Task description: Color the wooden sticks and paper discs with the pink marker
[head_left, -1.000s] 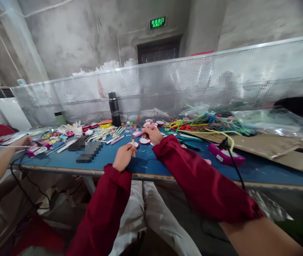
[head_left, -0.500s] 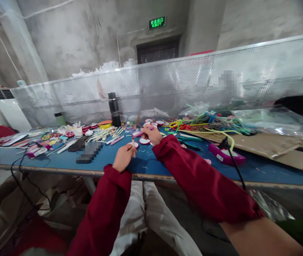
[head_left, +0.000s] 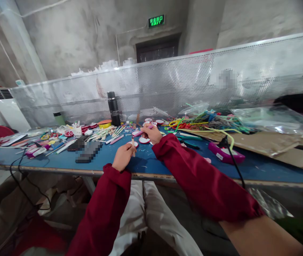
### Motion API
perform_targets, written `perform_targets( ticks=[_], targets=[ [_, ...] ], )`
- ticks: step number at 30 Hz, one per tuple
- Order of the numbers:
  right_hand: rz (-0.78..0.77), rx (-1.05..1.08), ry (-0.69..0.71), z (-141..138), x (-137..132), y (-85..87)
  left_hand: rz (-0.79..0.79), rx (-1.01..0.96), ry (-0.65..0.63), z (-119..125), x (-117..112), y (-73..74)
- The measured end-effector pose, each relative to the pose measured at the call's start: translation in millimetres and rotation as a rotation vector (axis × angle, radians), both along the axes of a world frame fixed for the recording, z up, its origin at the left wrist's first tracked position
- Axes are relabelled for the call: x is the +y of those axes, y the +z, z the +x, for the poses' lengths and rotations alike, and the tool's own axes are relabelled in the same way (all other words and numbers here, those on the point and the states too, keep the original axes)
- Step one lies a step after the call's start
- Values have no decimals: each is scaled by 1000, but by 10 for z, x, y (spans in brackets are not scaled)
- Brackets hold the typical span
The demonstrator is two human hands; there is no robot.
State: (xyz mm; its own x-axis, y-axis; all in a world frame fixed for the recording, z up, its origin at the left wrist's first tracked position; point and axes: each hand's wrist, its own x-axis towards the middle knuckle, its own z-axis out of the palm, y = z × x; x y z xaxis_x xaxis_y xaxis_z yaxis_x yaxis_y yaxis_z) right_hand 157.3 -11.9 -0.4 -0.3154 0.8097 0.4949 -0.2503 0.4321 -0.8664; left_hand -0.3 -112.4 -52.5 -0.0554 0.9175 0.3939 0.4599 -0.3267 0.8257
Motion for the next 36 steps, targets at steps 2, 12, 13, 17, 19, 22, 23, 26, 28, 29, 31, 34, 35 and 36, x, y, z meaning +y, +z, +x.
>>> perform_targets(
  ticks=[2,12,13,17,19,22,23,26,28,29,31,34,35,36],
  targets=[
    [4,1,0,0,-11,2,0,-3,-1,2,2,-1],
    [5,1,7,2,-6,-10,-18,-15,-7,18,-25,27],
    [2,-3,9,2,2,-13,-21,-18,-7,18,-23,25],
    [4,-8,15,3,35,-23,-11,-17,-16,13,-10,9],
    [4,-6,9,7,46,-25,-4,-18,-15,9,-4,1],
    [3,-5,-3,15,57,-26,-15,-19,-10,5,0,-7],
    [3,-7,-2,18,60,-26,-17,-20,-9,4,1,-8],
    [8,-9,-3,25,77,-31,-18,-23,-4,6,2,-5],
    [11,-7,-12,27,91,-37,-19,-24,-1,10,0,0],
    [10,-5,-17,27,98,-40,-19,-24,-2,12,-2,4],
    [6,-2,-22,25,109,-45,-20,-28,-3,18,-8,10],
    [9,2,-26,20,112,-47,-23,-39,-5,22,-19,16],
    [10,1,-27,19,110,-46,-23,-38,-4,21,-20,16],
    [12,-2,-25,19,108,-45,-19,-33,-3,19,-21,17]
  ],
)
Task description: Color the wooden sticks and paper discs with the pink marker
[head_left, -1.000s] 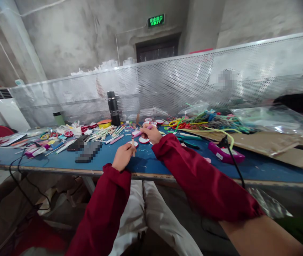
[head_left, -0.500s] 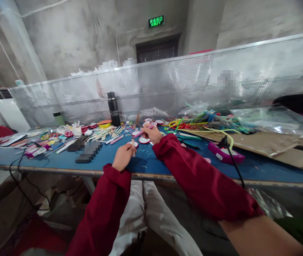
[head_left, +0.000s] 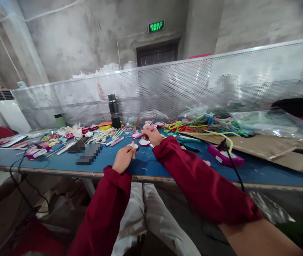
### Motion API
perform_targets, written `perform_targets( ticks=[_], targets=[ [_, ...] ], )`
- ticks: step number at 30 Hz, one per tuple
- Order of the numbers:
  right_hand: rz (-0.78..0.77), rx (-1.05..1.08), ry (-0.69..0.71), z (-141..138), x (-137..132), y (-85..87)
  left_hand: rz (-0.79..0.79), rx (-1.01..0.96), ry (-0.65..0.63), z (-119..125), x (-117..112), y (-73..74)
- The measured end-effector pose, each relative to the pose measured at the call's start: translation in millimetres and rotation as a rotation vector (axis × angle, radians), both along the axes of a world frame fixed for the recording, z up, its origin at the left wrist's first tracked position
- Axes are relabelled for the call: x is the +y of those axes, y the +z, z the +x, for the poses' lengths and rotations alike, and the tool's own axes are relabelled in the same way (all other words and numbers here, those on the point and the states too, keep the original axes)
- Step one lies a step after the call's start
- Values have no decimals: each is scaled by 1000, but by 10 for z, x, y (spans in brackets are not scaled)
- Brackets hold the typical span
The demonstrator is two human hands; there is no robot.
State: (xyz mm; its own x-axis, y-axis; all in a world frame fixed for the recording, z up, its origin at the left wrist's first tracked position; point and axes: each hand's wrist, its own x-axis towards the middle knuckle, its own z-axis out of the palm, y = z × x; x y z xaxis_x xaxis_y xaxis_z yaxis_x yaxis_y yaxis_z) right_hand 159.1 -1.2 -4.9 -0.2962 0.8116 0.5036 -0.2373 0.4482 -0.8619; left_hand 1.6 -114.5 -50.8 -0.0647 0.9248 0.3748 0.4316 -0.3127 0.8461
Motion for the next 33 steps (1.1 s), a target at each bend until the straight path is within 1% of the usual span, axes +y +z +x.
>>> perform_targets(
  ticks=[6,14,20,24,28,33],
  targets=[
    [-3,-19,33,15,-8,9,23,31,6,-12,6,-3],
    [7,5,11,9,-6,-7,9,27,-3,-9,2,3],
    [-33,24,14,-6,-9,-17,19,39,0,8,-14,24],
    [-53,24,11,-1,-25,-8,13,30,1,10,-6,13],
    [-39,13,13,14,-44,5,13,13,-1,6,4,1],
    [-24,32,7,18,-39,8,20,27,-6,9,-24,24]
  ],
)
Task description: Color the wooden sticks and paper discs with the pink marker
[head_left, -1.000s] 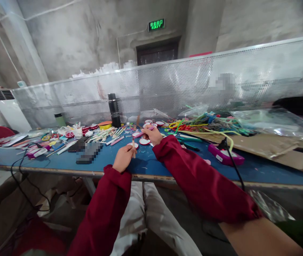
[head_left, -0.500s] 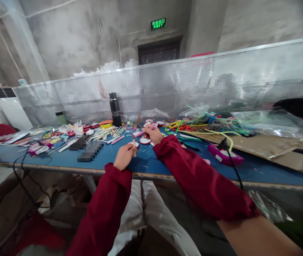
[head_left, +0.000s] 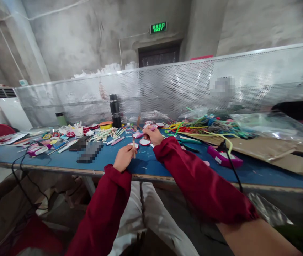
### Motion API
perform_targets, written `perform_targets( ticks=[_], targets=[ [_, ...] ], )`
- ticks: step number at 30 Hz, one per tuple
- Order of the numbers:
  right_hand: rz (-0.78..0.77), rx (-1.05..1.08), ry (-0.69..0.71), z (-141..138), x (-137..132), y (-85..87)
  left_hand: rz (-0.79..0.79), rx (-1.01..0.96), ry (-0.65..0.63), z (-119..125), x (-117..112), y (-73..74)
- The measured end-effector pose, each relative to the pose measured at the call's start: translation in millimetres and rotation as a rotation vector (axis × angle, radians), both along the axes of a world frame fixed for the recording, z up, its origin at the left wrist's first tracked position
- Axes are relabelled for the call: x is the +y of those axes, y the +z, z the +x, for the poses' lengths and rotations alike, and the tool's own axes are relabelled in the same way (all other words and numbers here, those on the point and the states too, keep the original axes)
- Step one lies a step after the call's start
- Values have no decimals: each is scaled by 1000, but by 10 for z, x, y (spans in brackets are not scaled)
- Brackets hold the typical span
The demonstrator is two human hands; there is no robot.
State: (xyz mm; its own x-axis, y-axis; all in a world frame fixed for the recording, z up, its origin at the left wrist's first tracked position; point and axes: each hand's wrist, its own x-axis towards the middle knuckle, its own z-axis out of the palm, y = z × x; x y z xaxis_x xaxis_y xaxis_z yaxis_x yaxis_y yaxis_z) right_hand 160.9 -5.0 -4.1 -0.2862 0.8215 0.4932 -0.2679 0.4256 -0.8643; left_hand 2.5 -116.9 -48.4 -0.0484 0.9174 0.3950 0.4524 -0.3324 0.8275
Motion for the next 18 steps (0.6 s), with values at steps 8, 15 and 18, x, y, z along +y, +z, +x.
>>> perform_targets(
  ticks=[8,15,18],
  targets=[
    [-8,-3,4,-7,-11,7,-5,-6,5,-14,37,-33],
    [-23,-9,9,-9,-25,8,20,10,-1,-21,50,-42],
    [-28,-15,14,-3,-22,1,15,-4,4,-21,61,-55]
  ],
)
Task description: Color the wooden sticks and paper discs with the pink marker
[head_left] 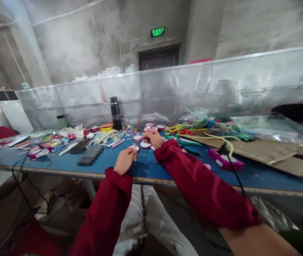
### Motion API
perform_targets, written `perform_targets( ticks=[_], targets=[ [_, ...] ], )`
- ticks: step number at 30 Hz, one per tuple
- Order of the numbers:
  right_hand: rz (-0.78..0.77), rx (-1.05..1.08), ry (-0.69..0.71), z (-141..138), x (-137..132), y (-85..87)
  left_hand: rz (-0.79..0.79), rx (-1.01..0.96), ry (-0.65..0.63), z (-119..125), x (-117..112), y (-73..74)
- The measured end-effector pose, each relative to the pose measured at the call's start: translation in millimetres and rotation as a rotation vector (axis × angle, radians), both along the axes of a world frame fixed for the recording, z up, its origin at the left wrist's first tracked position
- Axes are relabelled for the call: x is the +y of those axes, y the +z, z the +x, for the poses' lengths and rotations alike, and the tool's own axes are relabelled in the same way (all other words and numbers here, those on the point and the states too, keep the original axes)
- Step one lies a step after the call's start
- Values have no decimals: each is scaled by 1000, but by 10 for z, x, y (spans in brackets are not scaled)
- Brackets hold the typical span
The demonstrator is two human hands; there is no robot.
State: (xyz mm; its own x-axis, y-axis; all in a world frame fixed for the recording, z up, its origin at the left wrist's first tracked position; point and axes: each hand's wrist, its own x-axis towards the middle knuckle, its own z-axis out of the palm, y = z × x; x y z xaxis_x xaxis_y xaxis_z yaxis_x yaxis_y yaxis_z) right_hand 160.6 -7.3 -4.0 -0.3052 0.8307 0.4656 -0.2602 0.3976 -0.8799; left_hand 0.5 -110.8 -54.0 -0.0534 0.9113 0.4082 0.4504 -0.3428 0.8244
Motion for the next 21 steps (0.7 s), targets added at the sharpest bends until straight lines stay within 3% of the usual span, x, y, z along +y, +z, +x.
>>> perform_targets(
  ticks=[4,12,21],
  targets=[
    [-39,21,7,-3,-17,7,-10,-39,-23,0,17,-20],
    [-107,44,152,8,-54,44,8,-145,-21,24,-11,7],
    [-33,12,80,2,-43,6,23,-48,12,39,-54,55]
  ],
)
